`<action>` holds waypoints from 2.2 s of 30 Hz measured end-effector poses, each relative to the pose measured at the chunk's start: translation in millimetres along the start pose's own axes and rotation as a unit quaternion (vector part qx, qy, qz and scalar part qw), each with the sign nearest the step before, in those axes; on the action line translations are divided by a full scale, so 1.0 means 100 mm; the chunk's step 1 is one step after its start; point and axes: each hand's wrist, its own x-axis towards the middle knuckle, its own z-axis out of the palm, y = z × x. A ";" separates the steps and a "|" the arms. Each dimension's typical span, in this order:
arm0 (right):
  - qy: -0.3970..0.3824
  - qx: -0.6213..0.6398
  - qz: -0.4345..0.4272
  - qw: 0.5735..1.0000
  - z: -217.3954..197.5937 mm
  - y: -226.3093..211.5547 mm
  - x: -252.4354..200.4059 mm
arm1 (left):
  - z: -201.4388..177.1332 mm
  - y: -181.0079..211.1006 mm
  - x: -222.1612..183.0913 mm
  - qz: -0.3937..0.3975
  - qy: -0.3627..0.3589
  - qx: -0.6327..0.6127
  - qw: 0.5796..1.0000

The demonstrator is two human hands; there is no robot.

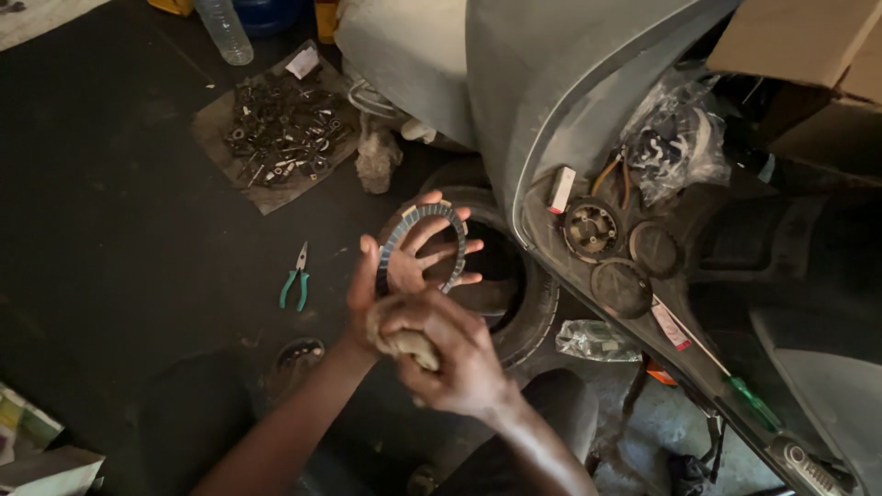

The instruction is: The person sits on the floor of a motorcycle repair bay and wipes metal clutch components, including a clutch plate, gear discs, and a friction plate ring, one at a time with a rag. They set each cleaned part on the floor beside a tire and pick up the next part to continue wiping.

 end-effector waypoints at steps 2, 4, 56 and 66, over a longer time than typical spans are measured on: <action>0.042 0.012 -0.005 0.999 -0.13 0.06 -0.08 | 0.12 0.04 -0.02 0.000 0.002 -0.006 1.000; 0.082 0.025 -0.009 0.996 -0.23 0.10 -0.11 | 0.19 0.07 -0.04 0.002 0.004 -0.012 1.000; 0.004 -0.279 0.080 0.957 -0.60 -0.02 -0.07 | 0.23 0.10 0.00 0.037 0.012 0.058 0.998; 0.001 -0.179 0.088 0.980 -0.40 0.29 -0.22 | 0.26 0.07 -0.02 0.038 0.020 0.028 0.999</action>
